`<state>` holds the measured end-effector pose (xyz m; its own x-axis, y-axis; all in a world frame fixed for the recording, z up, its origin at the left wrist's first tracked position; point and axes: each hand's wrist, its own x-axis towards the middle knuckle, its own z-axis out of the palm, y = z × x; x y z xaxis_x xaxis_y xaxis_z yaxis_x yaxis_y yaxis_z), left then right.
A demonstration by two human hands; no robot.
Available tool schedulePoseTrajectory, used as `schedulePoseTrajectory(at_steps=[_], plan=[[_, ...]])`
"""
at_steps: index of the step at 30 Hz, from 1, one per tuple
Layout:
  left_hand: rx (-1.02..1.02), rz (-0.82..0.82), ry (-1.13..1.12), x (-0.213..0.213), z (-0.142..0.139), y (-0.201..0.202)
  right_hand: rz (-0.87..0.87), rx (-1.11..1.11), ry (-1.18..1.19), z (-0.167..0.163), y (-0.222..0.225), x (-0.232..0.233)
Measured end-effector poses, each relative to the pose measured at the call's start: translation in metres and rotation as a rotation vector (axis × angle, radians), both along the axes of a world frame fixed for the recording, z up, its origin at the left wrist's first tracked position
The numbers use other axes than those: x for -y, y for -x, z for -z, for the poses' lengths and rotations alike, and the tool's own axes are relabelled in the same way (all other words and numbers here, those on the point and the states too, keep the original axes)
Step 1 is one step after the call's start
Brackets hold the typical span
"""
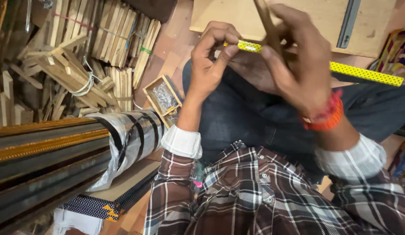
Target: The person sits on the floor and assembles picture frames by attaching small corner pieces to the edges of frame boards using a hammer. The person handles both yellow and red patterned frame boards, repeatedly tapping the corner pieces into place.
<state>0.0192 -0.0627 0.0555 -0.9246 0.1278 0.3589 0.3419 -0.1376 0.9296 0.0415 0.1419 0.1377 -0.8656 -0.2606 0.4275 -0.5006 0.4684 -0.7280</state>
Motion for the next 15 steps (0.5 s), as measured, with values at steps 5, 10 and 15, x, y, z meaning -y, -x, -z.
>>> schedulePoseTrajectory(at_steps=[5, 10, 15], plan=[[-0.054, -0.113, 0.105, -0.007, 0.001, 0.002, 0.151, 0.336, 0.024, -0.008, -0.055, -0.037], [-0.107, -0.157, 0.185, -0.009, -0.005, 0.005, 0.079, 0.058, -0.344, -0.015, -0.091, -0.067], [-0.094, -0.144, 0.153, -0.008, -0.008, 0.008, 0.055, -0.049, -0.619, -0.019, -0.101, -0.075]])
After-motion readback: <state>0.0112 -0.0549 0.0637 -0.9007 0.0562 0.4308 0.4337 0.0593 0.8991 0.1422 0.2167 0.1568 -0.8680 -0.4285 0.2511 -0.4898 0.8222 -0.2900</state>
